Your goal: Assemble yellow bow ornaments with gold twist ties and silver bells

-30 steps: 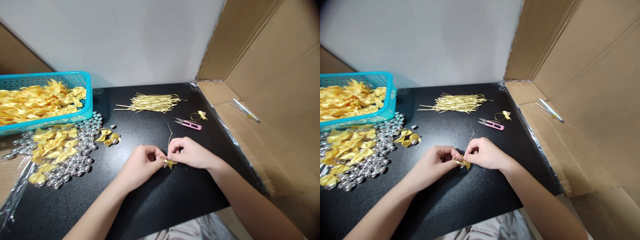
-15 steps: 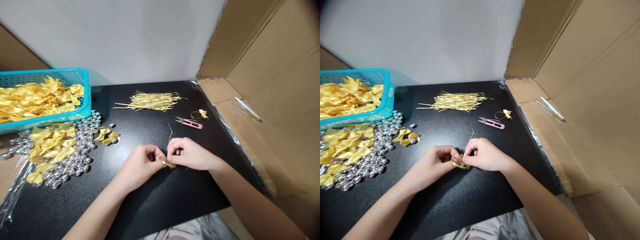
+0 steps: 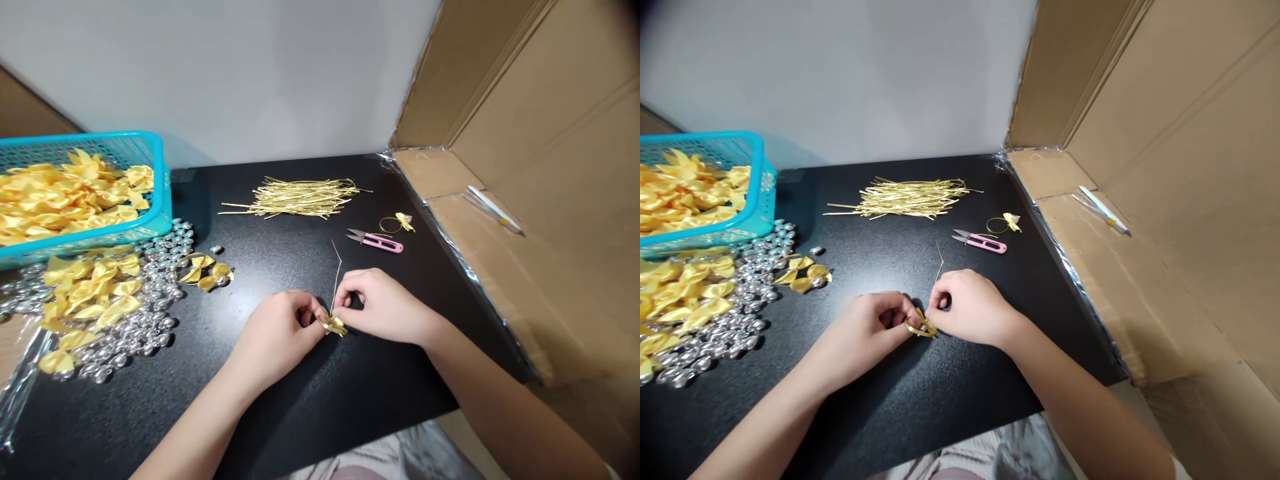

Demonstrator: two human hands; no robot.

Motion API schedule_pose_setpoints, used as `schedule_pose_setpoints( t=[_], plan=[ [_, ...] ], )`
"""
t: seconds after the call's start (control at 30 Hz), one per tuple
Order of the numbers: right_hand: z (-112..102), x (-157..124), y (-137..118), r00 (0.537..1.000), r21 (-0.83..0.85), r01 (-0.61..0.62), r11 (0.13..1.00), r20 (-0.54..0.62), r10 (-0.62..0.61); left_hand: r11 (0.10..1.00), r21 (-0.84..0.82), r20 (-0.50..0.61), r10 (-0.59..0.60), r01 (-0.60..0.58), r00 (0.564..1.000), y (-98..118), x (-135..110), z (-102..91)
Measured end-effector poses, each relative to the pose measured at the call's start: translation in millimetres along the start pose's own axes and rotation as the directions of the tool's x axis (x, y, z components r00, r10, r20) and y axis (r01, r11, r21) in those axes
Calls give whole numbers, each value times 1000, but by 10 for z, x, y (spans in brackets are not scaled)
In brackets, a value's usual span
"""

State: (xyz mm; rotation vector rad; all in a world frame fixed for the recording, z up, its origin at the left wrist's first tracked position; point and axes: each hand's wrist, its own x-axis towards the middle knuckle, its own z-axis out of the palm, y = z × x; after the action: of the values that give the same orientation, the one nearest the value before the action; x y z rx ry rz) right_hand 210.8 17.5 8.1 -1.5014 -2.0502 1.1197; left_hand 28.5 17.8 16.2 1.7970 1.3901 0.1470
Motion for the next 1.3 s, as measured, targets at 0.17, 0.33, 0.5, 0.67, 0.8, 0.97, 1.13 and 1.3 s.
schedule_pose_setpoints(
  t=[0.17, 0.33, 0.5, 0.67, 0.8, 0.97, 1.13, 1.3],
  plan=[
    [-8, -64, -43, 998, -120, 21, 993, 58, -14, 1000, -17, 1, 19, -19, 1000, -17, -24, 28],
    [-16, -70, -58, 997, -141, 20, 990, 70, -10, 997, -69, 8, 26, -25, 1000, -24, -35, 32],
    [-25, -57, -63, 994, -6, 101, 995, -41, -102, 964, -265, 16, 31, -26, 999, -41, -29, -10],
    [-35, -55, -58, 986, 62, 166, 984, -43, -164, 925, -380, 54, 28, -5, 998, -52, -50, -43],
    [-50, -58, -74, 987, 74, 158, 985, -13, -158, 917, -399, 72, 35, -4, 997, -46, -54, -48],
    [-102, -48, -102, 993, 216, 95, 972, 48, -107, 916, -394, 20, 84, -70, 996, -2, -56, -56],
    [-130, -35, -109, 986, 384, -42, 923, 165, -24, 925, -360, -18, 125, -123, 992, 15, -79, -80],
    [-117, -9, -88, 948, 470, -227, 853, 308, 83, 920, -373, -9, 129, -123, 992, 8, -85, -92]
  ],
)
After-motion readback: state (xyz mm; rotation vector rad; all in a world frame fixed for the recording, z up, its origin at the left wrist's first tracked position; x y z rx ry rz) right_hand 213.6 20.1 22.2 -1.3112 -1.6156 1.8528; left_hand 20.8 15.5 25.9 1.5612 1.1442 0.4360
